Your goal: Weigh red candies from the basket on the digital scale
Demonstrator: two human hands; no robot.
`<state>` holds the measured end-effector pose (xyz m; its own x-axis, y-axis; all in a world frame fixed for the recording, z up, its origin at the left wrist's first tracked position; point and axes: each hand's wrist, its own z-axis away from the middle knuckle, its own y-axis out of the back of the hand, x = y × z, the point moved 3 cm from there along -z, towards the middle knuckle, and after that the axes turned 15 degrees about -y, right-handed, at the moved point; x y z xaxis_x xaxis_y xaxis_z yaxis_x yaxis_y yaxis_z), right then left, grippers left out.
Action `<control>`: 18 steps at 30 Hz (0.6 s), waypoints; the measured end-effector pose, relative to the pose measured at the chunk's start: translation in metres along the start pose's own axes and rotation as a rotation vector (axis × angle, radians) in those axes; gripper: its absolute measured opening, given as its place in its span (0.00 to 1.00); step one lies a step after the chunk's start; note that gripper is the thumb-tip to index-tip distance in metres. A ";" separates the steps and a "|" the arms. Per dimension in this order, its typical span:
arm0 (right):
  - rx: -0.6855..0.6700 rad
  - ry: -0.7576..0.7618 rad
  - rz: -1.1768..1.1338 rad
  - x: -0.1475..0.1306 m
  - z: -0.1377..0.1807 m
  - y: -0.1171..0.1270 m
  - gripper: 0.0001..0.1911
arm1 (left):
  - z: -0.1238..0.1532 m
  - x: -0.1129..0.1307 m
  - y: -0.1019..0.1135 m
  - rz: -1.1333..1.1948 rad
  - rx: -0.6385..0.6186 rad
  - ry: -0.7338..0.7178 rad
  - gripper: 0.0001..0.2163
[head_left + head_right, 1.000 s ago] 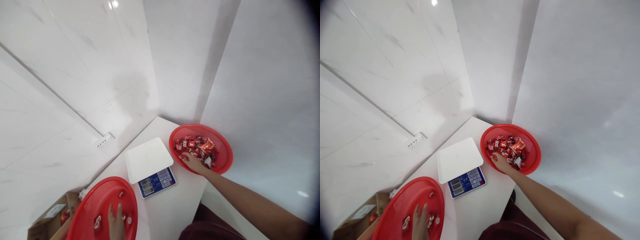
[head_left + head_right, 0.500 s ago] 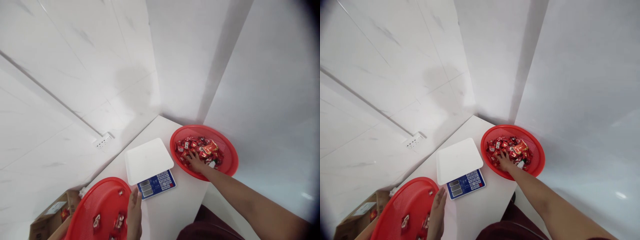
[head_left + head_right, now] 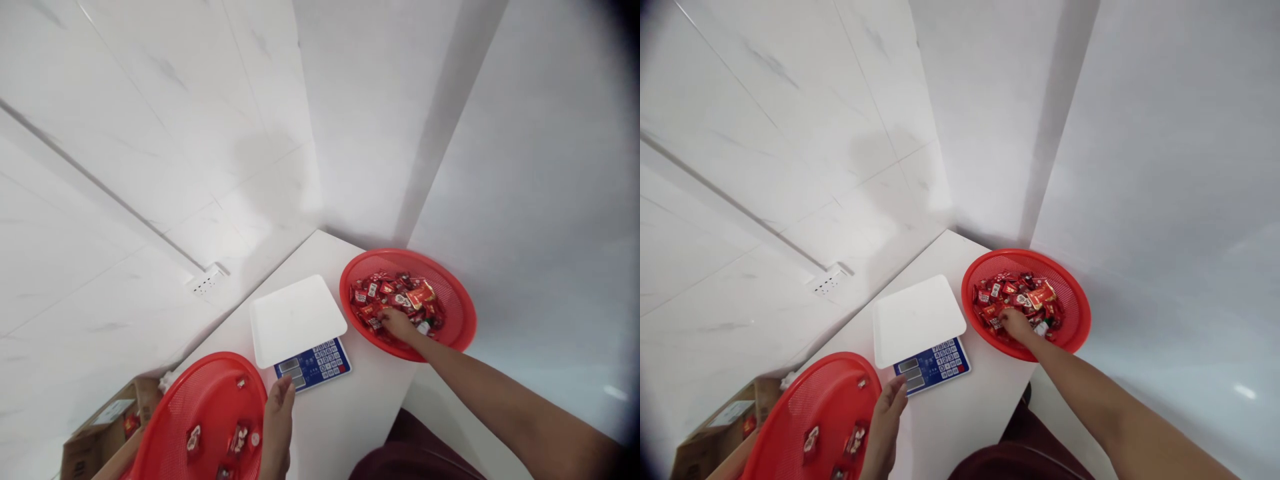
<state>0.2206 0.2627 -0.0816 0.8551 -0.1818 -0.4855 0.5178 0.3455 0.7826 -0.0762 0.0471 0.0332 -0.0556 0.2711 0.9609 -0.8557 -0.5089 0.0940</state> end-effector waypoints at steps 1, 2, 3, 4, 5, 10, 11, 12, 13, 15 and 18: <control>0.002 -0.017 -0.009 0.003 0.000 0.001 0.18 | 0.000 -0.001 0.000 -0.001 0.003 0.002 0.20; 0.004 -0.028 -0.018 0.005 0.000 0.003 0.20 | 0.000 -0.002 0.000 -0.001 0.003 0.003 0.20; 0.003 -0.031 -0.023 0.007 0.001 0.004 0.21 | 0.000 -0.003 0.000 -0.001 0.000 0.002 0.20; 0.000 -0.029 -0.025 0.008 0.001 0.005 0.23 | 0.000 -0.004 0.000 -0.001 -0.006 0.001 0.19; -0.006 -0.027 -0.024 0.007 0.002 0.004 0.25 | 0.001 -0.006 0.000 0.000 -0.014 -0.001 0.19; -0.059 -0.088 0.006 -0.010 -0.003 -0.016 0.36 | 0.006 -0.006 -0.002 -0.008 -0.030 0.010 0.19; -0.067 -0.104 0.013 -0.014 -0.004 -0.022 0.36 | 0.007 -0.005 -0.003 -0.005 -0.037 0.009 0.19; -0.073 -0.116 0.021 -0.017 -0.006 -0.026 0.34 | 0.009 -0.005 -0.004 -0.002 -0.037 0.008 0.19; -0.077 -0.124 0.030 -0.020 -0.007 -0.030 0.32 | 0.010 -0.005 -0.004 0.002 -0.028 0.008 0.19; -0.079 -0.131 0.049 -0.022 -0.006 -0.033 0.30 | 0.011 -0.007 -0.005 0.010 -0.007 0.015 0.20; -0.064 -0.119 0.079 -0.019 -0.003 -0.028 0.27 | 0.011 -0.010 -0.003 -0.003 0.033 0.022 0.21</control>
<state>0.1899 0.2592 -0.0959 0.8919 -0.2582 -0.3713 0.4497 0.4204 0.7880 -0.0678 0.0365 0.0259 -0.0647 0.2900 0.9548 -0.8386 -0.5344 0.1055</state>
